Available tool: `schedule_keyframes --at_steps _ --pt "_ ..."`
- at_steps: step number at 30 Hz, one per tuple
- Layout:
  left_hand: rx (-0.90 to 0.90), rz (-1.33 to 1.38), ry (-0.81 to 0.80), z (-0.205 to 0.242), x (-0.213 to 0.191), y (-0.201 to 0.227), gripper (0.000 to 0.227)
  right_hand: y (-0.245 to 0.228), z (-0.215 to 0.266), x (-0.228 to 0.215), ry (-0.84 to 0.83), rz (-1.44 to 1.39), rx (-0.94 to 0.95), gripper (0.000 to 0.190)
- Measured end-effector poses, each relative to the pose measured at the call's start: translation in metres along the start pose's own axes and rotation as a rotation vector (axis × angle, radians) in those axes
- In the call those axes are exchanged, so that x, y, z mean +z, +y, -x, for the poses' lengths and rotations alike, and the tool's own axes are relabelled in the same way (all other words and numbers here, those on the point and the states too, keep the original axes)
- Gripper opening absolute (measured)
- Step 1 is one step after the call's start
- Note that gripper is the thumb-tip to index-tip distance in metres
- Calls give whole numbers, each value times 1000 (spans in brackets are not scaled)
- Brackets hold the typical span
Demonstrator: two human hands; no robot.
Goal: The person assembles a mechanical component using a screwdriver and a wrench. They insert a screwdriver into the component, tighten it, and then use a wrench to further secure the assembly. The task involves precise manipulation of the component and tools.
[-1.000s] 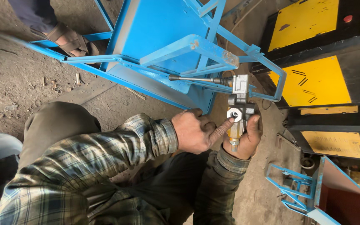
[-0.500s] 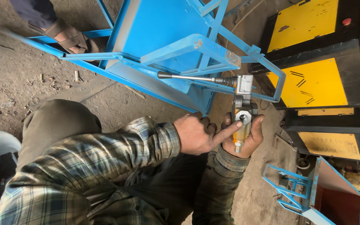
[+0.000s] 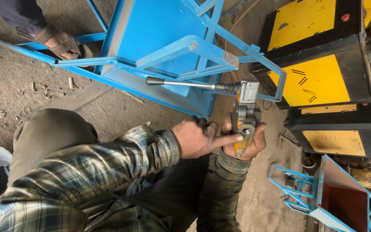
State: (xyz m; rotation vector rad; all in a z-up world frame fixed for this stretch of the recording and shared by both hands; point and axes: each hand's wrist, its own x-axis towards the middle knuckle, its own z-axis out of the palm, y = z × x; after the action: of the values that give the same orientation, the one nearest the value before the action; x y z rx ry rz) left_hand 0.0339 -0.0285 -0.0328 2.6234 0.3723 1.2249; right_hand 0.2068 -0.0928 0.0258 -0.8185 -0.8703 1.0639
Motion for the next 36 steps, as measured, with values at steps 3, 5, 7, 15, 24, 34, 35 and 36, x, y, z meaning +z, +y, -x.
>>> schedule_keyframes --at_steps 3,5,7,15,24,34,35,36 --pt "0 -8 -22 -1 -1 0 66 1 1 -1 2 2 -10 58" --pt "-8 -18 -16 -1 -1 0 66 2 1 -2 4 7 -32 55" --pt "-15 -16 -50 0 0 0 65 3 1 -5 10 21 -45 53" --pt "16 -53 -37 3 4 -3 65 4 3 -11 74 -39 -36 53" --pt "26 -6 -70 4 3 -5 70 6 1 -10 24 4 -62 54" --pt "78 37 55 -4 -30 0 68 2 -1 -6 62 88 -135 52" --pt "75 31 84 -6 -35 -1 66 2 -1 -4 74 103 -148 52" --pt "74 1 116 -8 -41 -2 64 2 -2 -2 110 135 -165 53"
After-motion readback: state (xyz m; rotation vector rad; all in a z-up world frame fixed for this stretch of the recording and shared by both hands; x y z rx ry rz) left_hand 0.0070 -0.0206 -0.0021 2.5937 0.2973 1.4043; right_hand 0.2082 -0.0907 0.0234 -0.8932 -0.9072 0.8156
